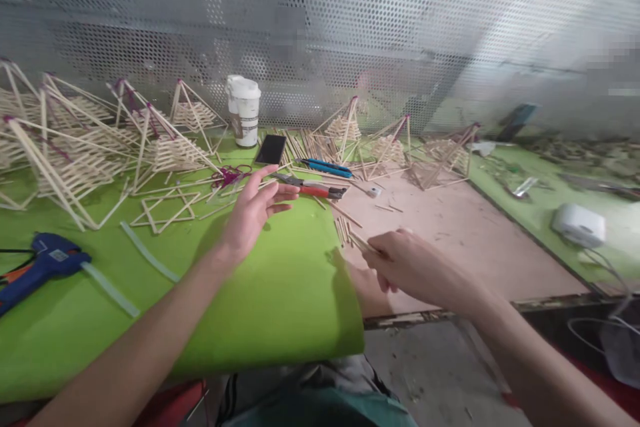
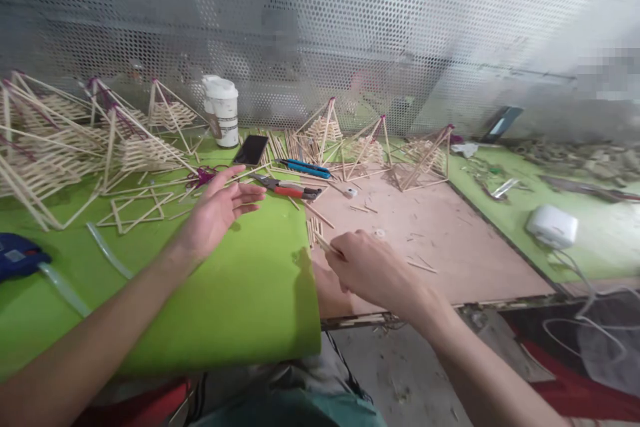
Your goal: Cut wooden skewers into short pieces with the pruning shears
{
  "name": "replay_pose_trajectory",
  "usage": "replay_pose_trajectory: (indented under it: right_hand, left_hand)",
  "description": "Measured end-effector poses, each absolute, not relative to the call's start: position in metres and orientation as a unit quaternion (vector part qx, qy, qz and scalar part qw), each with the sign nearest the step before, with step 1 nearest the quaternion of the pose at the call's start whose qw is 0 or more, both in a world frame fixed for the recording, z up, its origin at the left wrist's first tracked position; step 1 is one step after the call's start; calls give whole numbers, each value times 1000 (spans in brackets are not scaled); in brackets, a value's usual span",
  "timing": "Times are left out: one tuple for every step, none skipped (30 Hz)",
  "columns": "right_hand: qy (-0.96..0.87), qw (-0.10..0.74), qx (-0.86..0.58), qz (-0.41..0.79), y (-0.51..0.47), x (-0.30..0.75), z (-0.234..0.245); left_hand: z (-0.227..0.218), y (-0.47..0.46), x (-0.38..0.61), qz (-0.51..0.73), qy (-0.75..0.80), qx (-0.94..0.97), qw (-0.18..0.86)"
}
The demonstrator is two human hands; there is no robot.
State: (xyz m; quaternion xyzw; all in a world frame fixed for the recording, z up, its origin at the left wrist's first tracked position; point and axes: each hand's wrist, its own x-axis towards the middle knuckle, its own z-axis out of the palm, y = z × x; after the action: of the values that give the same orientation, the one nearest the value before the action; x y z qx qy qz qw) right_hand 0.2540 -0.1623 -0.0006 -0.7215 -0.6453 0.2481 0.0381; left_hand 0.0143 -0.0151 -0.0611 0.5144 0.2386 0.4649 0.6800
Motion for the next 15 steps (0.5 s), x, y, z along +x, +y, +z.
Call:
replay_pose_trajectory:
  right_hand:
    - [-627,24,-730,270,-169,256,-3]
    - [-613,14,-735,288,-174,255,-6]
    - [-605,7,-737,302,-176,253,-8]
    - [-599,5,-740,306,-177,251,-11]
    - [-596,6,-744,303,-176,248,-13]
    - [-594,10,-748,297,-174,245,-15]
    - [-593,15,-750,292,-172,243,-18]
    - [-594,21,-752,285,-171,241,-20]
    - [-599,27,-751,277,-170,241,-22]
    - [-607,36,-748,267,-169,241,-24]
    - [-616,45,-744,256,-169,242,-26]
    - [-624,51,-740,244,-169,244,-27]
    - [-632,55,-736,238,-169,246,-28]
    - [-638,53,-730,240,-169,250,-28]
    - [-641,49,-724,251,-168,255,-27]
  left_hand:
    - [-59,-16,14,466,243,515,678]
    - [-58,-17,14,465,248,516,675]
    - [-57,-18,14,466,253,516,672]
    - [-55,-19,14,467,258,517,669]
    - [-55,-21,15,467,265,519,665]
    - [-54,-22,16,466,272,521,662]
    - [-54,-22,16,464,280,523,659]
    - [-54,-22,16,462,287,524,656]
    - [-55,-21,16,460,293,526,653]
    - [-55,-19,16,458,298,528,650]
    - [-56,-17,15,456,302,531,647]
    - [-57,-16,14,456,304,536,642]
    - [-57,-15,13,455,308,547,632]
    - [-57,-16,12,451,314,571,610]
    - [-57,-20,12,441,319,613,573]
